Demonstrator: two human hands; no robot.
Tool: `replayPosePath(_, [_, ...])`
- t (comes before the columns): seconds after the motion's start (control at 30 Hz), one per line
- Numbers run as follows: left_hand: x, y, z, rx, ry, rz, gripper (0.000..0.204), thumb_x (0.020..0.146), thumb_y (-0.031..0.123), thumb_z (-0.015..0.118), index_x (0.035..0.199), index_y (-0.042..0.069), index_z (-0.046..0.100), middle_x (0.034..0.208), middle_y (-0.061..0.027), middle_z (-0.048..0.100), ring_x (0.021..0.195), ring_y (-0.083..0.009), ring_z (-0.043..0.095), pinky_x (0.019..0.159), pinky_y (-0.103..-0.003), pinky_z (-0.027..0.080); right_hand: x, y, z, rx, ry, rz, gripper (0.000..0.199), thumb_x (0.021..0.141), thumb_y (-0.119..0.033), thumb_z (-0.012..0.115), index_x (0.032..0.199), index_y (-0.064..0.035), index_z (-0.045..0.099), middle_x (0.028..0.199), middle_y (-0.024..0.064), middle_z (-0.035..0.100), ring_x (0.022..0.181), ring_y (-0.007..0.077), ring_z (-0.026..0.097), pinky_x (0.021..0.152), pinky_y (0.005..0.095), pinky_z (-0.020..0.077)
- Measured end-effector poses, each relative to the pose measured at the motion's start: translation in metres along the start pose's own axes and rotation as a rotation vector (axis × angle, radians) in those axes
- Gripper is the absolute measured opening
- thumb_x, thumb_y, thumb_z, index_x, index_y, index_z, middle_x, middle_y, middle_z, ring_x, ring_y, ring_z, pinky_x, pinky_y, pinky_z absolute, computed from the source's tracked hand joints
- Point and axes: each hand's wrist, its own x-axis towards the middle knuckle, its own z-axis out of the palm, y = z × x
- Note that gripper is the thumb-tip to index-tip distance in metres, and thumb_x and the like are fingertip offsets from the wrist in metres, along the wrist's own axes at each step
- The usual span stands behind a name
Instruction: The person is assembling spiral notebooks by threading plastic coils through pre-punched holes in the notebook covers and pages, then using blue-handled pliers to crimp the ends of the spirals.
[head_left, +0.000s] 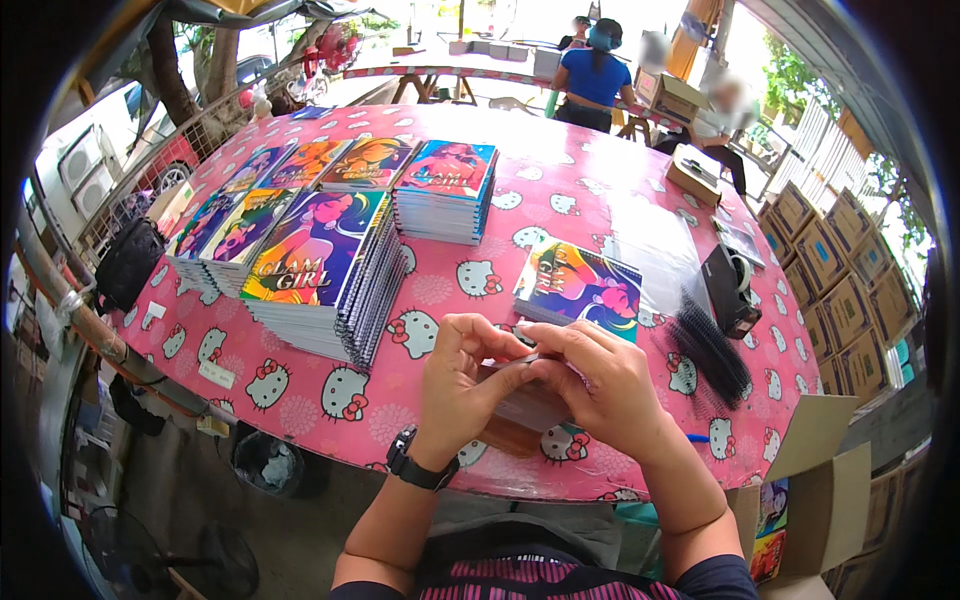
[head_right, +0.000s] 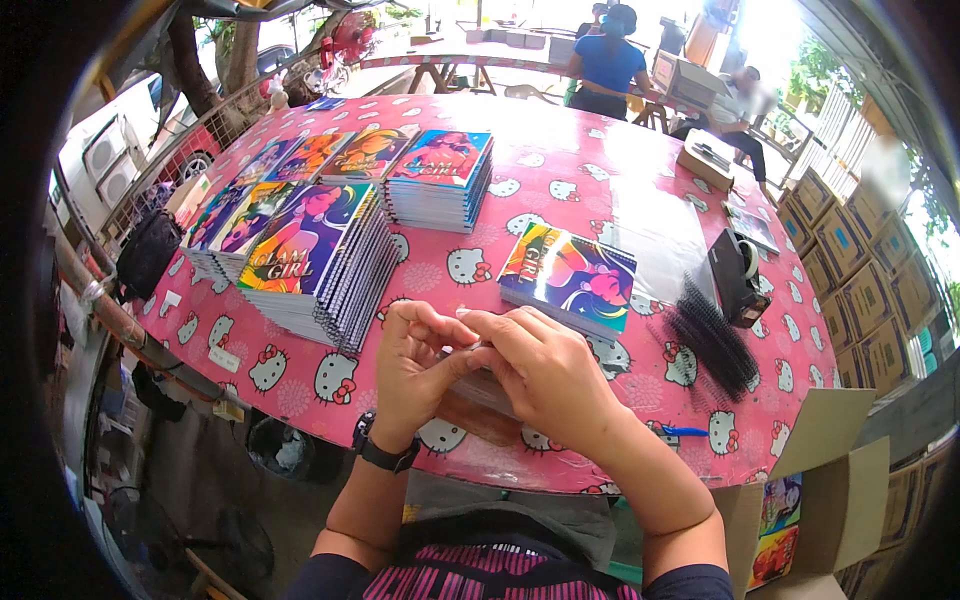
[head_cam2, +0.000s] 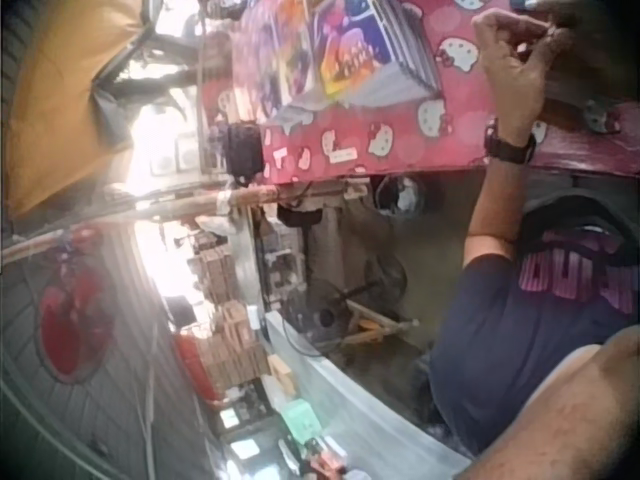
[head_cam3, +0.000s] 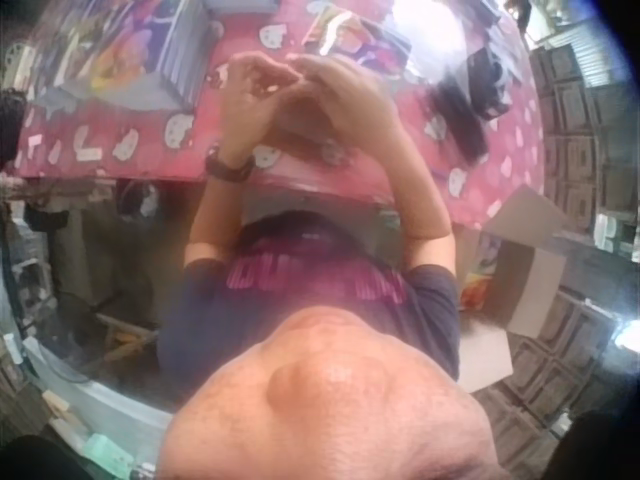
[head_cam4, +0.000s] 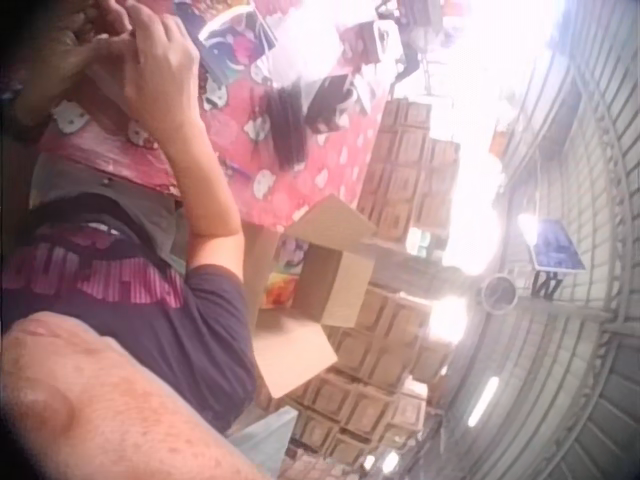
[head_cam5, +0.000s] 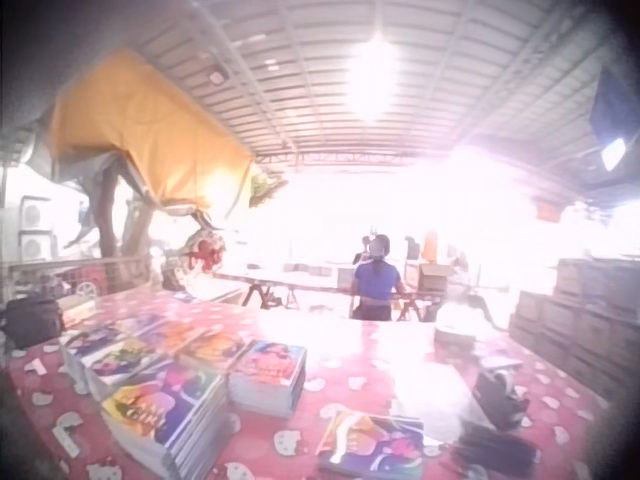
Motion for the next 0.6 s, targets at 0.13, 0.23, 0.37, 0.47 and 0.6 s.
replayPosePath(0.13, [0.006,0.0,-0.007,0.527,0.018,0.175,0.065,0.075,0.007,0.076,0.124,0.003,0.034,0.114,-0.0122,0.051,0.109,-0.0183,0.052,0.097,-0.036,0.04,0.002,0.003,0.001,0.048,0.128,0.065,0.037,0.081,-0.001,0.063,0.117,-0.0023,0.057,0.087,0.0104,0.063,0.081,0.019,0.061,0.069,0.0298,0.0494])
replayPosePath(0.23, [0.008,-0.009,-0.021,0.637,0.304,0.396,0.078,0.076,0.016,0.077,0.135,0.003,0.027,0.118,-0.0133,0.052,0.109,-0.0226,0.051,0.1,-0.038,0.034,0.02,-0.001,-0.009,0.453,0.396,0.118,0.032,0.086,0.0,0.062,0.117,0.0,0.054,0.091,0.0017,0.059,0.086,0.0073,0.056,0.07,0.023,0.0471])
replayPosePath(0.37, [-0.003,0.007,-0.041,0.042,0.261,0.069,0.074,0.081,0.015,0.072,0.138,0.0,0.026,0.118,-0.0081,0.051,0.103,-0.0153,0.052,0.092,-0.028,0.041,0.097,0.002,-0.011,0.748,0.646,0.031,0.03,0.088,-0.008,0.059,0.116,-0.0013,0.053,0.09,0.0028,0.059,0.079,0.0074,0.053,0.07,0.0219,0.0433])
replayPosePath(0.47, [0.009,0.047,-0.09,0.258,0.485,0.255,0.056,0.085,0.014,0.068,0.133,0.001,0.04,0.101,-0.002,0.058,0.089,-0.0077,0.056,0.074,-0.021,0.046,0.16,0.035,0.018,0.833,0.534,0.136,0.027,0.089,-0.009,0.058,0.115,-0.0023,0.055,0.087,0.0022,0.058,0.077,0.0075,0.053,0.07,0.0226,0.0447])
replayPosePath(0.6, [0.044,0.097,-0.162,0.479,0.718,0.312,0.038,0.084,0.015,0.069,0.117,0.001,0.058,0.094,0.0004,0.058,0.084,-0.007,0.054,0.073,-0.022,0.044,0.231,0.089,0.113,0.746,0.333,0.22,0.024,0.088,-0.01,0.057,0.111,-0.0009,0.058,0.08,0.0,0.057,0.074,0.008,0.054,0.067,0.0242,0.0468])
